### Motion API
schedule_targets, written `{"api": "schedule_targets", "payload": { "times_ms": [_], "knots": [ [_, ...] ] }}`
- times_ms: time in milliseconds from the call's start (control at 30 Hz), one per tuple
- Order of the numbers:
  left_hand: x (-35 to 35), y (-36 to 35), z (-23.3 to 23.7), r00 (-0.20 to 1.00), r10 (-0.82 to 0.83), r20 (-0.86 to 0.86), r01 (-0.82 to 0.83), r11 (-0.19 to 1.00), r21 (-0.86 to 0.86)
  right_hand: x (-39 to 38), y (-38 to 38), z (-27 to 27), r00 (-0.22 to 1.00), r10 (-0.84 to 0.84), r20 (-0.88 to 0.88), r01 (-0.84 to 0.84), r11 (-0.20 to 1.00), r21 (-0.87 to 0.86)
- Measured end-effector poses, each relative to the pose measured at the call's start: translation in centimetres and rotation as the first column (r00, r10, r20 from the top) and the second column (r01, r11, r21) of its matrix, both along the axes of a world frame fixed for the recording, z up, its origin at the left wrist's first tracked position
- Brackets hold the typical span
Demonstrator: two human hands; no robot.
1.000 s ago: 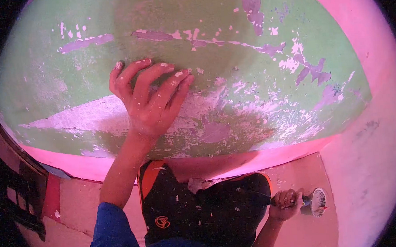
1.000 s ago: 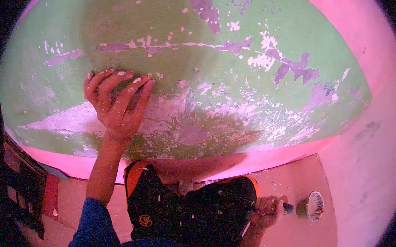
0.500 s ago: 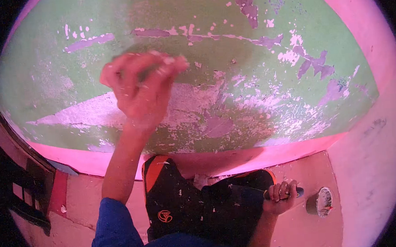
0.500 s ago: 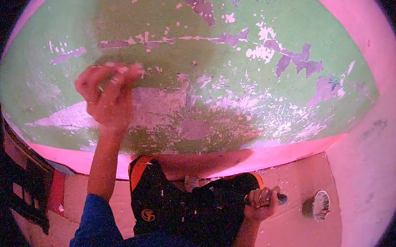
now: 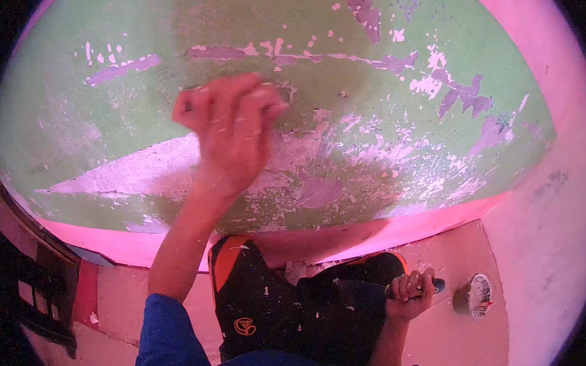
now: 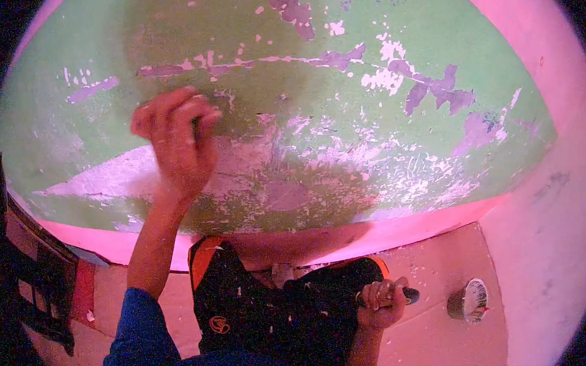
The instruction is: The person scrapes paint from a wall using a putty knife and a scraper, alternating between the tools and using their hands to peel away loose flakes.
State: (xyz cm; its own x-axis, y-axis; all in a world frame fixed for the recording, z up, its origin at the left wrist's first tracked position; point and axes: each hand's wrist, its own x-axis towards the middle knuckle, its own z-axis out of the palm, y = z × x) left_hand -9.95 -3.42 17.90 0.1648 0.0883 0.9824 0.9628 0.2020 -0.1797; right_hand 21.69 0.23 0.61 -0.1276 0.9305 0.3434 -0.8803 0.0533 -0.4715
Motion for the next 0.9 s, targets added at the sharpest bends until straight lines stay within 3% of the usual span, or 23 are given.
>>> {"api": "schedule_targets", "payload": {
  "times_ms": [67,133,233,300,500,633,700,733,767,833,867,900],
  "knots": [
    [-1.3,-0.9,-0.3,0.992,-0.117,0.036,0.112,0.986,0.124,0.1,0.0,0.0,1.0,0.009,-0.03,-0.008,0.999,0.033],
    [-1.6,-1.4,-0.2,0.988,-0.153,0.016,0.152,0.987,0.059,0.2,-0.4,0.6,1.0,-0.015,0.019,0.015,1.0,0.004],
    [-0.6,-0.8,0.5,0.99,-0.136,-0.036,0.138,0.987,0.087,0.1,-0.7,0.9,0.999,-0.042,0.008,0.042,0.998,-0.049],
    [0.0,-0.3,1.2,0.999,-0.044,-0.018,0.045,0.997,0.065,0.1,-0.8,1.1,1.0,-0.027,-0.004,0.027,1.0,-0.015],
    [-0.9,0.8,0.2,0.986,-0.097,-0.138,0.113,0.987,0.117,0.5,-0.8,0.5,1.0,-0.019,-0.018,0.019,1.0,-0.006],
    [0.0,1.0,0.0,0.996,-0.018,-0.083,0.027,0.994,0.107,1.2,-0.8,0.6,0.999,-0.035,-0.012,0.035,0.999,-0.02],
    [0.8,0.8,-2.9,0.996,-0.079,-0.049,0.068,0.978,-0.198,1.7,-0.5,0.7,1.0,-0.021,-0.022,0.021,1.0,0.012],
    [1.4,0.5,-4.4,0.951,-0.304,-0.05,0.247,0.85,-0.466,1.8,-0.5,0.9,1.0,-0.008,-0.028,0.009,0.999,0.048],
    [2.1,0.0,-5.9,0.863,-0.504,0.017,0.375,0.619,-0.69,1.8,-0.5,1.3,1.0,-0.003,-0.028,0.004,0.999,0.048],
    [3.7,-1.1,-7.8,0.779,-0.627,0.008,0.442,0.54,-0.716,1.2,-0.6,3.5,0.986,-0.159,-0.039,0.163,0.981,0.103],
    [3.7,-1.7,-8.9,0.781,-0.625,0.006,0.44,0.543,-0.716,1.0,-0.4,4.8,0.987,-0.156,-0.04,0.16,0.982,0.105],
    [3.4,-2.4,-9.9,0.802,-0.584,0.122,0.499,0.544,-0.675,0.7,-0.1,6.4,0.979,-0.199,-0.048,0.204,0.954,0.219]
  ]
}}
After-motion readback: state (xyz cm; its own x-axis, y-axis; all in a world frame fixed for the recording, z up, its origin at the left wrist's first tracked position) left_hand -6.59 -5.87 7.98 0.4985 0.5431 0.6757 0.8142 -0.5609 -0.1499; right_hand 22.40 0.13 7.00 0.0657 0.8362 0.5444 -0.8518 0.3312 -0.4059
